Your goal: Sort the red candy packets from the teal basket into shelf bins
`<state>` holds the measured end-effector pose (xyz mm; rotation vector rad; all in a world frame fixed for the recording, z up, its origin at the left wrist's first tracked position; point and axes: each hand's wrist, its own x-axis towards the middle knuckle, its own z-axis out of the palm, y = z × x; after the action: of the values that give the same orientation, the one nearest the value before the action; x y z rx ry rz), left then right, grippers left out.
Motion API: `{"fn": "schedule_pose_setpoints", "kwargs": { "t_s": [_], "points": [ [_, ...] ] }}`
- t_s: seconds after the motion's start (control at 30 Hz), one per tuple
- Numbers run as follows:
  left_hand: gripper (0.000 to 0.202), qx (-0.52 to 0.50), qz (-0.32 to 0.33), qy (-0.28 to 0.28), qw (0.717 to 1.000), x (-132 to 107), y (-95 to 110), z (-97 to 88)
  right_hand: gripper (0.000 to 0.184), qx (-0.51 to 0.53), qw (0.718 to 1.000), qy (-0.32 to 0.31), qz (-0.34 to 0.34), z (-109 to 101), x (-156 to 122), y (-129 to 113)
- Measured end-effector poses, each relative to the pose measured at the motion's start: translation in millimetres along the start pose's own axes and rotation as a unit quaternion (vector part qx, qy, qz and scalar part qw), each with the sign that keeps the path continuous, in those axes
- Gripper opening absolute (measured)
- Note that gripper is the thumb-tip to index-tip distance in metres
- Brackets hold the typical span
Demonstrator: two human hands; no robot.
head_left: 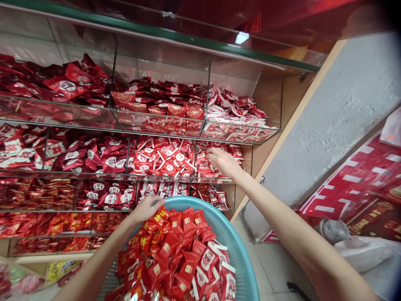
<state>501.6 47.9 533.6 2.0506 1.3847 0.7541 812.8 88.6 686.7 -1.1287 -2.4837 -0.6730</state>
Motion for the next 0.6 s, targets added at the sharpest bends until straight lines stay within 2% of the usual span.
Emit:
{"fn": "schedule_pose_setpoints", "kwargs": {
  "t_s": [0.1,0.2,0.3,0.4,0.47,0.53,0.6],
  "points": [
    [0.041,-0.001,-0.008,0.007,1.0,1,-2,-3.1,0.022,0.039,0.997,0.057,0.035,1,-3,4],
    [0.04,-0.002,-0.012,0.01,1.0,3,-4,-5.4,0.022,0.117,0.979,0.154,0.059,0,-13,8],
    [0.038,-0.002,-0.01,0.009,1.0,6,-6,-6.0,0.02,0.178,0.955,0.22,0.086,-9,-36,3],
    [0.039,-0.004,-0.008,0.006,1.0,9,-8,-6.1,0.015,0.252,0.926,0.233,0.159,-25,-69,-18],
    [0.038,-0.006,-0.007,0.001,1.0,11,-10,-6.3,0.015,0.378,0.877,0.179,0.235,-35,-91,-40],
    [0.037,-0.009,-0.006,-0.004,1.0,12,-11,-6.5,0.02,0.532,0.794,0.057,0.29,-39,-110,-65],
    [0.037,-0.011,-0.006,-0.006,1.0,14,-13,-6.5,0.025,0.62,0.711,-0.055,0.326,-36,-123,-87]
  ]
}}
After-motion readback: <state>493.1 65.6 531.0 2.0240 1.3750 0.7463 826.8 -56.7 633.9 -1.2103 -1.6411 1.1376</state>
